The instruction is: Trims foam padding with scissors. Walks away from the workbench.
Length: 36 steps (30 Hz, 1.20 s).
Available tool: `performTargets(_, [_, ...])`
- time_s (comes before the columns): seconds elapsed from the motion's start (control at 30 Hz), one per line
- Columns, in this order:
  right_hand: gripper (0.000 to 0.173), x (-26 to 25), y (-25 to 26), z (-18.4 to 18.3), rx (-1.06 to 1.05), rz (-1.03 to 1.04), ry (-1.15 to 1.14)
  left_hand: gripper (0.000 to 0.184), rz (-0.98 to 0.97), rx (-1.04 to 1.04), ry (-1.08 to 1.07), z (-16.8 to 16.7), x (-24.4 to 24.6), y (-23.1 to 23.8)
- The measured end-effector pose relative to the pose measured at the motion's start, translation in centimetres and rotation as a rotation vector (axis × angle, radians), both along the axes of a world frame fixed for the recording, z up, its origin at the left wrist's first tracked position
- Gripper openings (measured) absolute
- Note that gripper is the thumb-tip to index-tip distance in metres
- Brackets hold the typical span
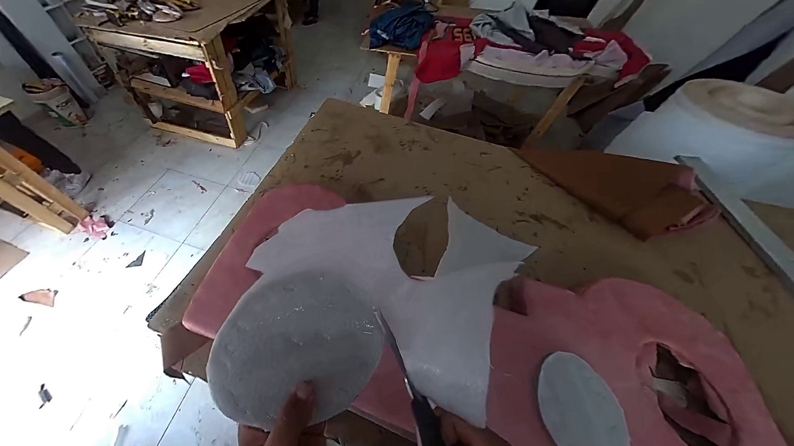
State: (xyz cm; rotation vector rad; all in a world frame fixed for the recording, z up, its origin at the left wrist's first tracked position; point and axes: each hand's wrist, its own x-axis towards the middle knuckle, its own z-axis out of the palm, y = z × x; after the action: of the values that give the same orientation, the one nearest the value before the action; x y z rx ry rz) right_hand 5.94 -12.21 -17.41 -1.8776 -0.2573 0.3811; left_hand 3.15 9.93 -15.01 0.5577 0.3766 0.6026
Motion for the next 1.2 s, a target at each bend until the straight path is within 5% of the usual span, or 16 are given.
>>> performTargets(0.53, [0.045, 0.0, 0.4, 0.2, 0.032, -0.017, 0.020, 0.044, 0.029, 0.097, -0.086, -0.6, 0.0, 0.1])
performTargets(0.7, [0.034, 0.9, 1.2, 1.3, 0.004, -0.084, 0.030, 0.037, -0.039, 0.120, -0.109, -0.6, -0.4, -0.7])
performTargets(1.1, [0.024, 2.0, -1.5, 4.1, -0.047, 0.011, 0.026, 0.033, -0.202, 0.233, -0.154, -0.5, -0.7, 4.8])
performTargets(1.2, [0.034, 2.4, -1.7, 4.0, -0.122, 0.057, -0.004, 0.034, -0.262, 0.250, -0.171, -0.4, -1.1, 5.4])
